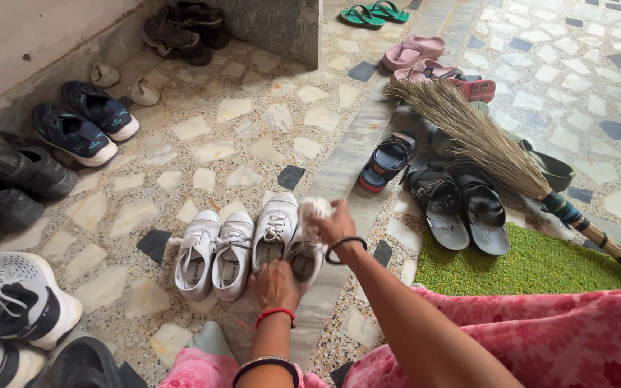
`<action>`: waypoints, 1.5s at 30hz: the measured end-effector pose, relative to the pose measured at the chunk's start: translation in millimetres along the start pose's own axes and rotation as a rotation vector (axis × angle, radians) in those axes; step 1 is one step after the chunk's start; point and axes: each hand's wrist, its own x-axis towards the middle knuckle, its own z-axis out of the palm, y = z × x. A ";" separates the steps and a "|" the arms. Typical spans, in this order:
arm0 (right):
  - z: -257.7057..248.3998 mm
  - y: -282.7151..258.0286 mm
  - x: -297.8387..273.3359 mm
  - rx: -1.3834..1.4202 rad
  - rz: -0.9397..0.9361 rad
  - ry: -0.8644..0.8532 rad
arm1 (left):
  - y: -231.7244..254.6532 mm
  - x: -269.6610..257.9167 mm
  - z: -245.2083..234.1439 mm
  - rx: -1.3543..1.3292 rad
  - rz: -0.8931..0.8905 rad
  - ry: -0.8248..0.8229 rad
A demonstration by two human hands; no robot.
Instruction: The person cleans a pair of white sneakers using a white cloth. They wipe the exterior and interior of the shoes, then place them on a shelf.
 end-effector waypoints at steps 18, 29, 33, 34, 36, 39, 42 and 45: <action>25.5 -28.9 -17.5 -0.362 -0.234 0.019 | 0.8 0.2 2.4 -0.055 0.006 0.011; 13.6 22.9 -14.6 -0.744 -0.425 -0.248 | -5.5 2.8 8.1 -0.098 0.090 0.048; 25.4 -8.2 -8.4 -0.323 -0.258 -0.227 | 3.0 -9.6 -5.6 0.020 0.111 0.049; 24.5 -16.1 -3.7 -0.264 -0.243 -0.142 | 4.3 -14.1 -7.5 0.035 0.110 0.047; 19.0 -24.4 6.1 -0.145 -0.204 0.026 | 3.9 -22.7 -8.1 0.067 0.106 0.038; 8.1 -14.3 13.5 -0.517 -0.433 0.332 | -4.9 -27.9 -5.3 -0.038 0.165 0.170; 11.1 11.4 6.9 -0.807 -0.157 0.038 | -10.8 -22.2 -0.9 -0.006 0.220 0.127; 23.1 35.9 -13.6 -0.896 -0.388 -0.123 | -5.9 -13.3 0.2 0.052 0.152 0.011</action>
